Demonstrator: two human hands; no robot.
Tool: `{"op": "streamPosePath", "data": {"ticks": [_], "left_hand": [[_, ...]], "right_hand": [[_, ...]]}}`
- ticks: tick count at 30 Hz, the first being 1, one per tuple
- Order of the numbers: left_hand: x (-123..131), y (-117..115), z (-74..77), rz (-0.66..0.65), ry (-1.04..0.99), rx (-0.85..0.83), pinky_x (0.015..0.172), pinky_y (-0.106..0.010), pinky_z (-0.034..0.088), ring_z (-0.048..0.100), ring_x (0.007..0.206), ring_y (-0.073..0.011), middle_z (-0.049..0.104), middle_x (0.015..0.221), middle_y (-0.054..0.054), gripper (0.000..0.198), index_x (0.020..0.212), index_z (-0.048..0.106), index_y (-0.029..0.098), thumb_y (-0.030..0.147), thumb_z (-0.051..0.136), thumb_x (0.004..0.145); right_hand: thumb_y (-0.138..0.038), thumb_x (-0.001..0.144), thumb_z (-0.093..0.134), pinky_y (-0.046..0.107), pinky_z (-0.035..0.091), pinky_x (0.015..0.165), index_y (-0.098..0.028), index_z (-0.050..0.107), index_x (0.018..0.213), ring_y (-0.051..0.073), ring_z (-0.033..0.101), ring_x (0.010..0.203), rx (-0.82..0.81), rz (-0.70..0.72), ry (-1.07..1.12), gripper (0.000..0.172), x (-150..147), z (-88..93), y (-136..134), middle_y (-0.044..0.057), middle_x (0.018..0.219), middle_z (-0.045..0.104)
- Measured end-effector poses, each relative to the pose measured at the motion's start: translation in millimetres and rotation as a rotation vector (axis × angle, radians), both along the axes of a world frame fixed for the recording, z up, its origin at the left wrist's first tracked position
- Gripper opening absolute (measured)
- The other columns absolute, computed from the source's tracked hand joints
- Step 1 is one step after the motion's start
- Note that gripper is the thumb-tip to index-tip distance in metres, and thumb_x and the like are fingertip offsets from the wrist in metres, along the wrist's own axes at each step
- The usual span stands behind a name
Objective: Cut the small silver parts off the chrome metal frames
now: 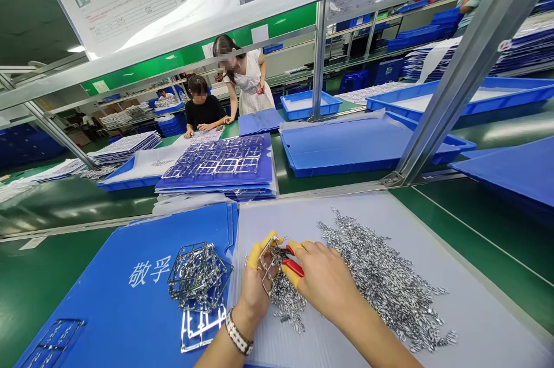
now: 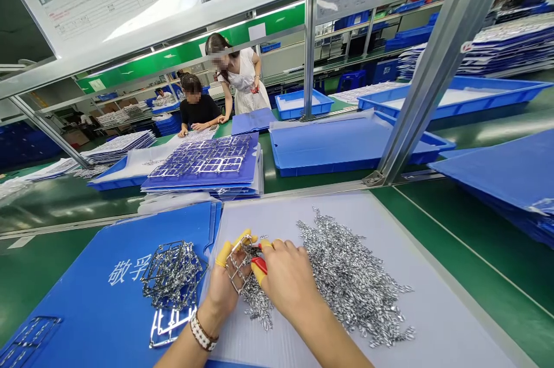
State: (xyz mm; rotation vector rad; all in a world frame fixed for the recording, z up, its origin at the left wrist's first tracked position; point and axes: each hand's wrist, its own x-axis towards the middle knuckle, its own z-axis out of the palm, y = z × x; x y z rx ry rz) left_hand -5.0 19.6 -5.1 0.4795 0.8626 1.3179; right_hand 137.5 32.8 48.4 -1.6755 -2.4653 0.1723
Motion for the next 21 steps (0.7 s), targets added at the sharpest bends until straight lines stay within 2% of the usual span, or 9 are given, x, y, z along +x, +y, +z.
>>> {"op": "streamPosePath", "data": {"ticks": [12,16,21], "left_hand": [[1,0,0.5,0.017,-0.029,0.018,0.087,-0.036,0.045,0.051,0.119,-0.0292,0.064,0.121,-0.012,0.047,0.123,0.062,0.016,0.046,0.048,0.089],[1,0,5.9,-0.010,-0.112,0.002,0.085,-0.035,0.047,0.055,0.114,-0.0276,0.065,0.118,-0.012,0.045,0.121,0.063,0.016,0.044,0.047,0.090],[0,0,13.9,-0.053,-0.291,-0.037,0.081,-0.041,0.049,0.060,0.103,-0.0285,0.064,0.118,-0.014,0.045,0.115,0.065,0.014,0.046,0.044,0.091]], "right_hand": [[-0.028,0.086,0.055,0.035,0.040,0.068,-0.020,0.065,0.105,0.025,0.063,0.081,0.059,0.000,-0.059,0.022,-4,-1.3,1,0.008,0.088,0.068],[-0.032,0.087,0.055,0.037,0.040,0.072,-0.021,0.064,0.106,0.027,0.061,0.088,0.078,-0.018,-0.047,0.024,4,-4.5,-5,0.008,0.091,0.067],[-0.032,0.086,0.055,0.039,0.039,0.074,-0.021,0.064,0.105,0.028,0.059,0.091,0.070,-0.043,-0.061,0.023,15,-11.6,-13,0.008,0.092,0.067]]}}
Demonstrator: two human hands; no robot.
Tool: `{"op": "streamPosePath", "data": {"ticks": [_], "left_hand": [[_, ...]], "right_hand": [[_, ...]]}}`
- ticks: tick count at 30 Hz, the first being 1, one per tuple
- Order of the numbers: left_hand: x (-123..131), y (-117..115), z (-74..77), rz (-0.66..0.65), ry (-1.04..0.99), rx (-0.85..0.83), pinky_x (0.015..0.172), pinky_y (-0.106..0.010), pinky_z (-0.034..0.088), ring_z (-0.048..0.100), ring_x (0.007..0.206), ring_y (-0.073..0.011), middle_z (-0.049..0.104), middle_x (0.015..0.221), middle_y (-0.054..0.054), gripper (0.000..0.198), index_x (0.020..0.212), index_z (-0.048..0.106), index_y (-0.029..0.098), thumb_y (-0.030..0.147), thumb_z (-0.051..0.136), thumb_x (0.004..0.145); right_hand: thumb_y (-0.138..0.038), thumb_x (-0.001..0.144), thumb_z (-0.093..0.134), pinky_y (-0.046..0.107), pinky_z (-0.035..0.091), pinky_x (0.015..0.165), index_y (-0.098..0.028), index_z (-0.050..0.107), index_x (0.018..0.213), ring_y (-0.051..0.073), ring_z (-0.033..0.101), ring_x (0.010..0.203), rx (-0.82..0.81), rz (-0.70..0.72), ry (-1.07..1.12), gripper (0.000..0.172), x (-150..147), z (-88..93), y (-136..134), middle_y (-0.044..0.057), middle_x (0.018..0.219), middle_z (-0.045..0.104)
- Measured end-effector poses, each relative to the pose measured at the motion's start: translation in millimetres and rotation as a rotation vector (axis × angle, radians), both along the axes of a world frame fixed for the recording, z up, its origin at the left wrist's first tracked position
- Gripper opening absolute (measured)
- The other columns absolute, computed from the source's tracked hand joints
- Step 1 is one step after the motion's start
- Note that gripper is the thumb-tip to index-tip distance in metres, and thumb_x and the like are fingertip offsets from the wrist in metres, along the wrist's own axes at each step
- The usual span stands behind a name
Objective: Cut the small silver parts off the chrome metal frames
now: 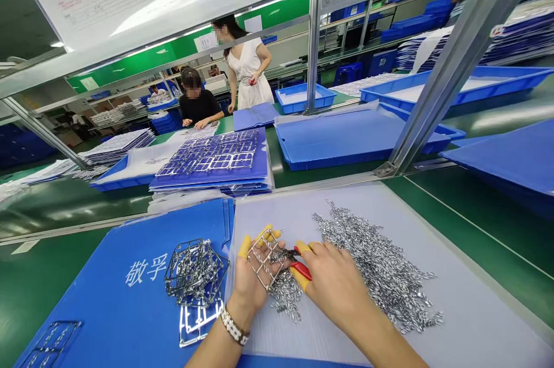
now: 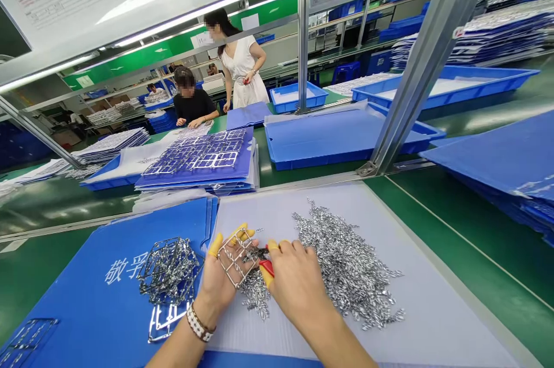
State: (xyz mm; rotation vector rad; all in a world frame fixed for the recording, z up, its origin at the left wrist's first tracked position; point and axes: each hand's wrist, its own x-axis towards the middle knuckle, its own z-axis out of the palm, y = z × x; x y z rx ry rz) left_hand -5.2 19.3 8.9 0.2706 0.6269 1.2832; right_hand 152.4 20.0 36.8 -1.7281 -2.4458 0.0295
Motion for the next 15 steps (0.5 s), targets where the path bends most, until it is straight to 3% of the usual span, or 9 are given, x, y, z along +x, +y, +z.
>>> {"op": "streamPosePath", "data": {"ticks": [15], "left_hand": [[-2.5,0.5,1.5,-0.026,-0.049,-0.018,0.074,-0.038,0.051,0.059,0.106,-0.0292,0.063,0.120,-0.014,0.045,0.112,0.063,0.013,0.046,0.043,0.090]], "right_hand": [[-0.030,0.087,0.052,0.040,0.038,0.074,-0.019,0.064,0.103,0.028,0.058,0.091,-0.041,0.018,0.022,0.023,-1.5,-4.5,-6.3,0.009,0.093,0.067]]}}
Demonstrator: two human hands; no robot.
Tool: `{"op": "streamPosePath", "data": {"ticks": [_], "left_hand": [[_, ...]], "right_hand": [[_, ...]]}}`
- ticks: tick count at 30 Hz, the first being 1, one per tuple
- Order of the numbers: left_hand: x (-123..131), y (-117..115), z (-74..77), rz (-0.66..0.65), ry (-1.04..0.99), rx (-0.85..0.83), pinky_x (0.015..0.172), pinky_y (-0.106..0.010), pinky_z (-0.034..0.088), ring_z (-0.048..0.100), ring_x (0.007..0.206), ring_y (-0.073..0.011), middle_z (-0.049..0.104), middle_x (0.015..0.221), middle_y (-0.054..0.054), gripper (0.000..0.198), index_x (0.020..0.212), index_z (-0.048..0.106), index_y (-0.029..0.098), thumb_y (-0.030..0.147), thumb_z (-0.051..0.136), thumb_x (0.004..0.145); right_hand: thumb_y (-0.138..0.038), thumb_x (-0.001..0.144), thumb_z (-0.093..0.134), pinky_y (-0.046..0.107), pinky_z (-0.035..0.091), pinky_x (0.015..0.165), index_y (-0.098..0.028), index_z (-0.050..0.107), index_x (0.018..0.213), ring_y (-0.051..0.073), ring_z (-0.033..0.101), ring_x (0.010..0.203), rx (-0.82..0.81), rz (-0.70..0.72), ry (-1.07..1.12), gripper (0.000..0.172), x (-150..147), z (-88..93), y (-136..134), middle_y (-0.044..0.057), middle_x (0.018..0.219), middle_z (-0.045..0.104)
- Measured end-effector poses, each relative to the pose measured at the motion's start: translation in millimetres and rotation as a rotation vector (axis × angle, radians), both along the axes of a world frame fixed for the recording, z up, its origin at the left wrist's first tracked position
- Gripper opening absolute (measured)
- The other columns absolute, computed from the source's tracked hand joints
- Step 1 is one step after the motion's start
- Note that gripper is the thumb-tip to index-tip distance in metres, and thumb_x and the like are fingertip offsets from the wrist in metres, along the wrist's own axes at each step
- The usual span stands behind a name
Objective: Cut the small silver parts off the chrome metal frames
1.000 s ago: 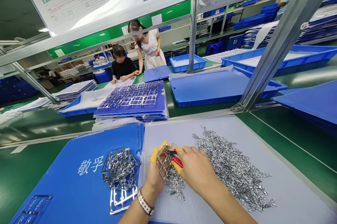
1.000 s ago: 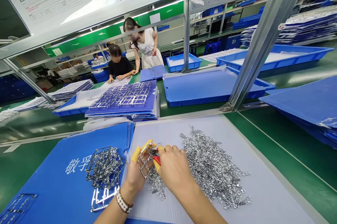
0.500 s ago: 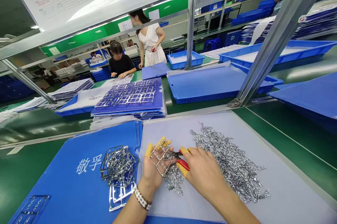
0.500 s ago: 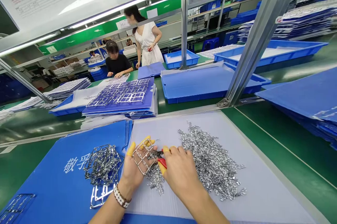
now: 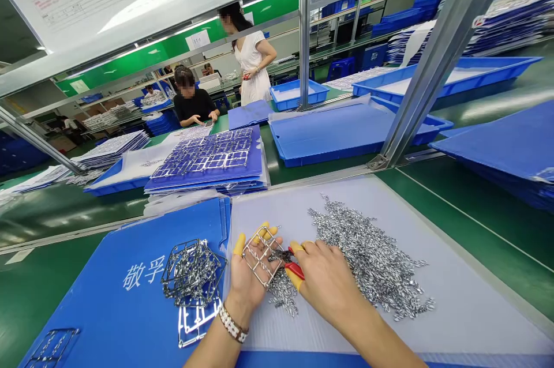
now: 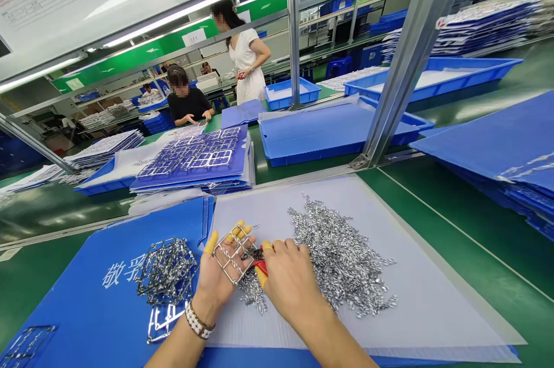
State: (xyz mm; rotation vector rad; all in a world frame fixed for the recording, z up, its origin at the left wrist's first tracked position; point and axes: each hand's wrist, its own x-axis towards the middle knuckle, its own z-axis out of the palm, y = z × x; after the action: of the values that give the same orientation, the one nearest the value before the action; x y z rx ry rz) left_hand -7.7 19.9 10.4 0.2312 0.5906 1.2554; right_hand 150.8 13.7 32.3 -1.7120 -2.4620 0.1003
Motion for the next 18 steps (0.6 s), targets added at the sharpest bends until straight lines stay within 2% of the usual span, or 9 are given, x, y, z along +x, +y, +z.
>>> {"op": "streamPosePath", "data": {"ticks": [4,8,11,15,18], "left_hand": [[3,-2,-2.1,0.036,0.060,-0.003,0.077,-0.036,0.050,0.060,0.106,-0.0278,0.061,0.124,-0.014,0.044,0.112,0.064,0.014,0.047,0.044,0.090],[3,-2,-5.7,0.072,0.118,-0.007,0.083,-0.037,0.049,0.059,0.109,-0.0273,0.061,0.125,-0.013,0.045,0.113,0.064,0.014,0.047,0.045,0.090],[2,-1,-5.5,0.077,0.117,-0.009,0.082,-0.036,0.050,0.060,0.108,-0.0269,0.062,0.123,-0.013,0.045,0.114,0.064,0.015,0.048,0.046,0.089],[-1,1,-3.2,0.084,0.092,-0.009,0.075,-0.034,0.051,0.060,0.107,-0.0269,0.062,0.122,-0.013,0.046,0.114,0.064,0.015,0.048,0.046,0.089],[-1,2,-1.9,0.120,0.070,-0.009,0.079,-0.038,0.051,0.060,0.106,-0.0275,0.063,0.120,-0.012,0.045,0.115,0.064,0.016,0.048,0.045,0.089]], "right_hand": [[-0.030,0.087,0.054,0.040,0.038,0.074,-0.018,0.063,0.105,0.028,0.058,0.091,0.005,0.004,-0.016,0.024,-4,1.3,0,0.010,0.093,0.066],[-0.029,0.086,0.057,0.038,0.038,0.072,-0.017,0.064,0.098,0.028,0.059,0.088,0.009,0.007,-0.029,0.019,-9,4.9,2,0.010,0.089,0.066],[-0.026,0.085,0.059,0.036,0.038,0.070,-0.017,0.064,0.095,0.027,0.061,0.084,-0.019,0.017,-0.036,0.015,-9,5.8,4,0.009,0.086,0.065],[-0.026,0.085,0.059,0.036,0.037,0.070,-0.017,0.064,0.102,0.026,0.060,0.086,-0.017,-0.008,-0.049,0.020,-7,4.3,-1,0.009,0.088,0.066],[-0.030,0.087,0.056,0.037,0.036,0.073,-0.019,0.062,0.108,0.026,0.058,0.089,0.006,0.018,-0.034,0.025,-8,4.0,-8,0.010,0.092,0.066]]}}
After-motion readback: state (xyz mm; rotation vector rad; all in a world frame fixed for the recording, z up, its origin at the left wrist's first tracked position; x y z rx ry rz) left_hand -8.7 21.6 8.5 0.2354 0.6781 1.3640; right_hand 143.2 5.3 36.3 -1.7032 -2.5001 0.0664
